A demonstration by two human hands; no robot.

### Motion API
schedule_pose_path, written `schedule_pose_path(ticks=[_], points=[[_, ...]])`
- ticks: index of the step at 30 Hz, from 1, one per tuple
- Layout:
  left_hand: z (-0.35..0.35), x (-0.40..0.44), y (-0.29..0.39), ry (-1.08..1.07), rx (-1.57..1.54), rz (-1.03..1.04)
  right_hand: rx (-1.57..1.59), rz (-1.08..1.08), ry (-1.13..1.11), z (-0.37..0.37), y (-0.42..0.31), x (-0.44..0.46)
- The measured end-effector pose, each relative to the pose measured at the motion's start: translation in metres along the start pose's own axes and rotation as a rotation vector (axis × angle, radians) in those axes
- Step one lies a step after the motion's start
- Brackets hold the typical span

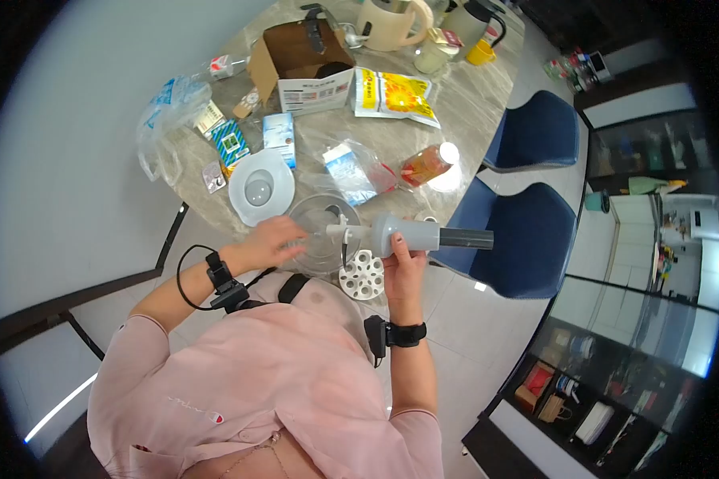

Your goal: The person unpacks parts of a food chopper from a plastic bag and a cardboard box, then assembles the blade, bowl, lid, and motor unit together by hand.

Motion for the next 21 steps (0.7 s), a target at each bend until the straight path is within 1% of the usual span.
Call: schedule_pose_path(ticks=[1, 3, 4, 6, 7, 9, 11, 12, 13, 16, 19, 21], points=[[-0.005, -0.006, -0.003, 0.014, 0.001, -0.009, -0.059, -0.029, 0.026, 0.002, 0.006, 0.003], [-0.018, -0.017, -0.013, 0.258, -0.108, -0.166, -0.122, -0.053, 0.039, 0.009, 0.014, 0.006], [-0.021, -0.021, -0.013, 0.27, -0.107, -0.174, -0.256, -0.102, 0.022, 0.015, 0.016, 0.007], [-0.026, -0.028, -0.014, 0.343, -0.13, -0.277, -0.465, -0.178, -0.02, 0.028, 0.017, 0.008], [-0.026, -0.03, -0.014, 0.354, -0.129, -0.281, -0.468, -0.175, -0.031, 0.03, 0.022, 0.01], [-0.021, -0.032, -0.016, 0.398, -0.286, -0.359, -0.569, -0.14, -0.096, 0.034, 0.035, 0.015], [-0.016, -0.033, -0.023, 0.403, -0.285, -0.34, -0.565, -0.131, -0.122, 0.04, 0.047, 0.018], [-0.014, -0.034, -0.025, 0.398, -0.285, -0.321, -0.616, -0.149, -0.131, 0.043, 0.051, 0.02], [-0.014, -0.034, -0.028, 0.405, -0.286, -0.324, -0.667, -0.166, -0.141, 0.044, 0.054, 0.021], [-0.015, -0.036, -0.034, 0.377, -0.272, -0.377, -0.679, -0.185, -0.138, 0.043, 0.061, 0.028], [-0.017, -0.037, -0.035, 0.364, -0.284, -0.397, -0.733, -0.169, -0.172, 0.04, 0.062, 0.031], [-0.018, -0.037, -0.033, 0.35, -0.232, -0.342, -0.688, -0.155, -0.158, 0.04, 0.058, 0.028]])
Point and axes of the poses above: each hand's wrist, its own x-axis towards the middle knuckle, its own z-axis out of the palm, y = z × x, the point moved 3 cm from there along x, towards the middle knuckle, and after that the axes turned 15 degrees about -x, right-handed, at the moved point
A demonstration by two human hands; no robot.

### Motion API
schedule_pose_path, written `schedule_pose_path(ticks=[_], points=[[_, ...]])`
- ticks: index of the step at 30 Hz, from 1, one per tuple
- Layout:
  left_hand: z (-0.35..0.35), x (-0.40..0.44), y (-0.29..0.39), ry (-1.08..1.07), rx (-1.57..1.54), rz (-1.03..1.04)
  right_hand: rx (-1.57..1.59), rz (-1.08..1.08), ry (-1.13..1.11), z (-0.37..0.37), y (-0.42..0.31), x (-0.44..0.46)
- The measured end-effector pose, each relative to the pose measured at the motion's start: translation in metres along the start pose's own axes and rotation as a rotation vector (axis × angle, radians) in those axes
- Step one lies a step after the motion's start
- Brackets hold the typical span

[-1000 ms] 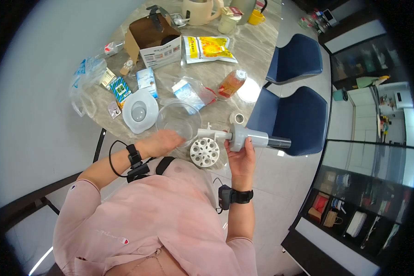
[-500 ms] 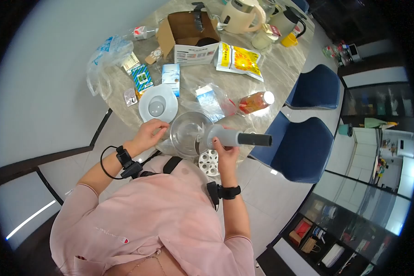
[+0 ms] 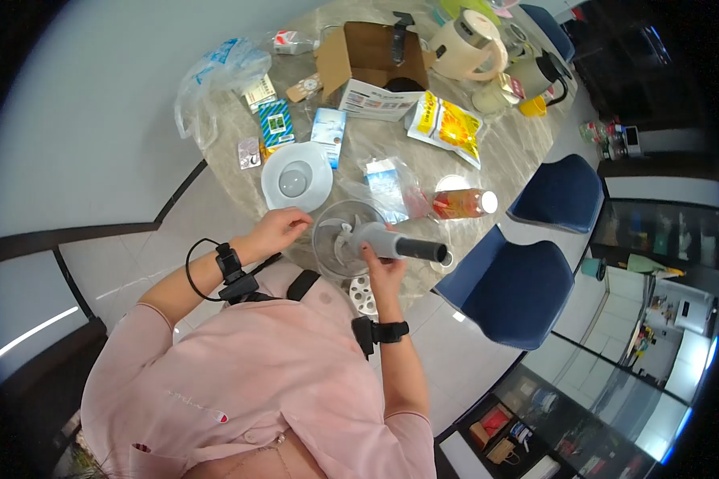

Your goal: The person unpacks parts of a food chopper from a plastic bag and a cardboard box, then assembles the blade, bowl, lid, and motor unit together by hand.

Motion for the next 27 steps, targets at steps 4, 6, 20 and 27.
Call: schedule_pose_path(ticks=[4, 6, 20, 27], points=[[0.0, 0.006, 0.015, 0.039, 0.01, 0.118, 0.057, -0.015, 0.209, -0.02, 0.007, -0.004], [0.006, 0.015, 0.022, -0.016, 0.039, 0.174, 0.058, -0.045, 0.186, -0.029, 0.007, -0.009], [0.066, 0.076, 0.029, -0.405, 0.402, 0.167, 0.301, 0.079, 0.498, -0.099, 0.038, -0.078], [0.014, 0.086, 0.04, -0.319, 0.052, -0.398, 0.456, 0.263, 0.706, -0.134, 0.085, -0.127]])
Point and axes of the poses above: each hand's wrist, its own x-axis towards the middle knuckle, its own z-axis out of the palm, y = z × x, the point moved 3 cm from there along x, towards the middle knuckle, and after that the axes turned 15 degrees about -x, right-handed, at the moved point
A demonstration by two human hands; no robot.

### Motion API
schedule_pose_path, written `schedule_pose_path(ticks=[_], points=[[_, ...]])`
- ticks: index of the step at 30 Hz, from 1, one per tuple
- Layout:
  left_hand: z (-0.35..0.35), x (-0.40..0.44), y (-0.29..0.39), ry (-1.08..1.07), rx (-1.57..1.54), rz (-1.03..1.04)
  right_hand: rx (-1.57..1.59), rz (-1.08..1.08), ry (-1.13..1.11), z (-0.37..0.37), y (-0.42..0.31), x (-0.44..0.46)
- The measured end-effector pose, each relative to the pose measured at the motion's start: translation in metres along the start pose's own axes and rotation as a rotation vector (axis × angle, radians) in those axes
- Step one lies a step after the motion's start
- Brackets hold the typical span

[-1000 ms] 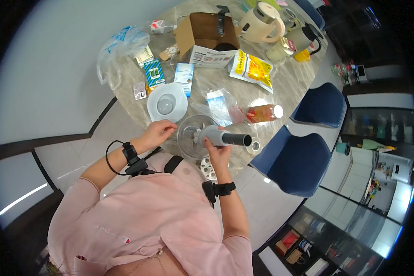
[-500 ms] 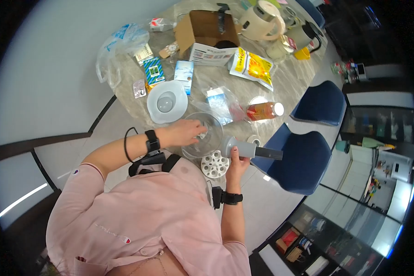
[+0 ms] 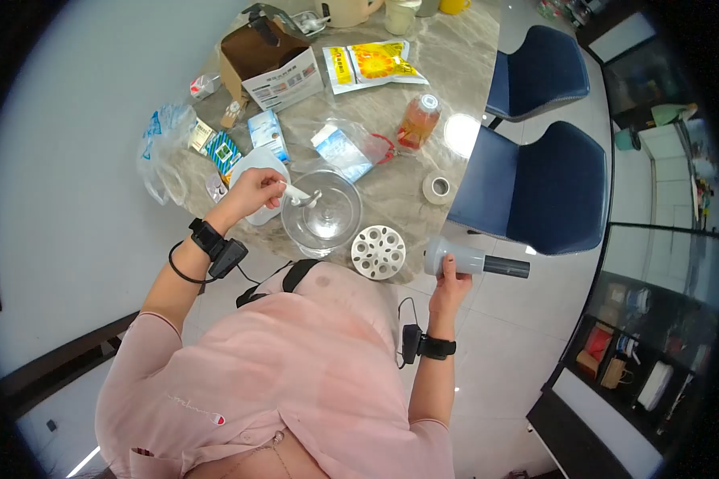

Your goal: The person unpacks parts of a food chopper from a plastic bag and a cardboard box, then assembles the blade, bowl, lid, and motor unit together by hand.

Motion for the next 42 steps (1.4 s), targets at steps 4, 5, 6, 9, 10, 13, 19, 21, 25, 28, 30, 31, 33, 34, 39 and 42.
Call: schedule_pose_path(ticks=[4, 5, 6, 9, 10, 13, 19, 21, 25, 28, 30, 31, 33, 34, 39, 42], points=[[0.013, 0.007, -0.021, -0.061, -0.211, -0.062, 0.038, 0.041, 0.053, -0.012, 0.009, -0.003], [0.015, 0.007, -0.022, -0.064, -0.201, -0.064, 0.047, 0.045, 0.057, -0.014, 0.012, -0.004], [0.017, 0.006, -0.022, -0.04, -0.314, -0.109, 0.047, 0.043, 0.056, -0.014, 0.012, -0.005], [0.017, 0.006, -0.023, -0.023, -0.493, -0.208, 0.063, 0.059, 0.048, -0.015, 0.013, -0.006], [0.015, 0.004, -0.024, -0.027, -0.569, -0.262, 0.069, 0.078, 0.036, -0.014, 0.013, -0.007], [0.011, 0.001, -0.025, -0.096, -0.679, -0.327, 0.047, 0.086, 0.034, -0.011, 0.01, -0.007], [0.008, -0.003, -0.033, -0.294, -0.927, -0.301, 0.059, 0.082, 0.016, -0.011, 0.016, -0.005], [0.006, -0.004, -0.035, -0.304, -0.981, -0.309, 0.06, 0.09, 0.027, -0.009, 0.016, -0.006], [0.007, -0.006, -0.032, -0.369, -1.123, -0.297, 0.057, 0.111, 0.03, -0.008, 0.016, -0.007], [0.006, -0.006, -0.027, -0.409, -1.134, -0.289, 0.057, 0.118, 0.032, -0.008, 0.017, -0.007], [0.006, -0.006, -0.026, -0.414, -1.125, -0.29, 0.036, 0.105, 0.029, -0.009, 0.018, -0.007], [0.005, -0.006, -0.023, -0.386, -1.051, -0.25, 0.017, 0.091, 0.026, -0.008, 0.018, -0.007], [0.004, -0.004, -0.021, -0.36, -0.979, -0.212, 0.039, 0.094, 0.027, -0.008, 0.017, -0.006], [0.0, -0.001, -0.021, -0.301, -0.914, -0.148, 0.062, 0.098, 0.029, -0.008, 0.016, -0.006], [0.006, 0.002, -0.003, -0.071, -0.409, 0.032, 0.047, 0.115, 0.009, -0.007, 0.015, -0.004], [0.023, 0.004, -0.006, -0.101, -0.242, 0.04, 0.042, 0.111, 0.019, -0.005, 0.014, -0.004]])
Point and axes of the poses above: each hand's wrist, its own x-axis towards the middle knuckle, its own z-axis out of the palm, y = z × x, the point moved 3 cm from there along x, towards the middle knuckle, and after that the axes turned 15 degrees about -x, right-handed, at the moved point
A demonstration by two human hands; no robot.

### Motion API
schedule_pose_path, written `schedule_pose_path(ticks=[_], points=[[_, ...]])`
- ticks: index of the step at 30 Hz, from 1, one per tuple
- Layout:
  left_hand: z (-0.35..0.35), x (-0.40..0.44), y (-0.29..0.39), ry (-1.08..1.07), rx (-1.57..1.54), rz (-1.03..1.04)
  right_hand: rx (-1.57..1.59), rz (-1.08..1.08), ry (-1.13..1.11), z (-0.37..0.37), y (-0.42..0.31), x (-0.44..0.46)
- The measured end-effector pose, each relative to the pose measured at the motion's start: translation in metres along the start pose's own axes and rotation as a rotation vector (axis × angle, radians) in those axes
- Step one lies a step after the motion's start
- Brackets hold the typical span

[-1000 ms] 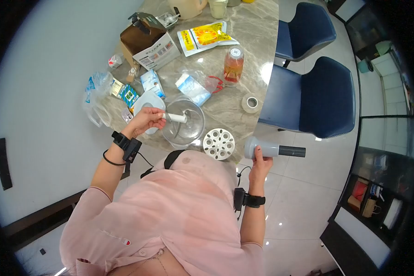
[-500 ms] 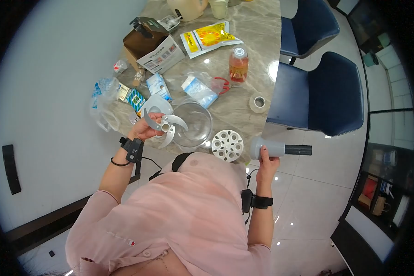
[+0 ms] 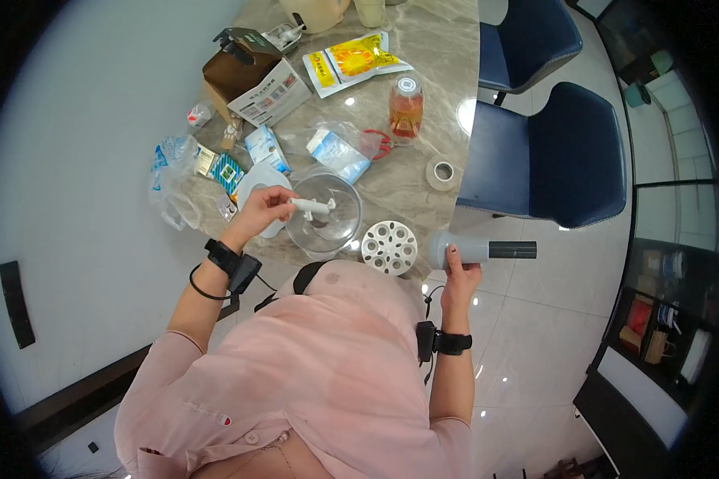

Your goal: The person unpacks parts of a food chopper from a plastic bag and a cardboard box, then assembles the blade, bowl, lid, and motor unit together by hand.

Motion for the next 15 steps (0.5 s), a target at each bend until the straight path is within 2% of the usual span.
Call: schedule_pose_path(ticks=[1, 3, 7, 9, 14, 15], points=[[0.007, 0.001, 0.0, 0.0, -0.001, 0.0, 0.007, -0.011, 0.014, 0.002, -0.002, -0.001], [0.021, 0.001, 0.004, -0.017, 0.4, 0.105, 0.009, -0.011, 0.024, 0.004, -0.003, -0.002], [0.028, 0.012, -0.016, -0.057, 0.487, 0.194, 0.006, 0.011, 0.015, -0.002, 0.001, 0.001], [0.034, 0.015, -0.019, -0.111, 0.629, 0.256, -0.004, 0.012, 0.021, -0.004, 0.004, 0.002], [0.043, 0.02, -0.021, -0.133, 0.684, 0.256, -0.03, 0.001, 0.042, -0.004, 0.004, 0.002], [0.044, 0.022, -0.022, -0.141, 0.713, 0.282, -0.163, -0.074, 0.021, -0.003, 0.004, 0.004]])
Point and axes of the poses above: each hand's wrist, its own x-axis towards the middle knuckle, its own z-axis out of the palm, y = z × x, the point moved 3 cm from there along x, towards the middle knuckle, and after that the axes turned 15 degrees about -x, right-handed, at the moved point
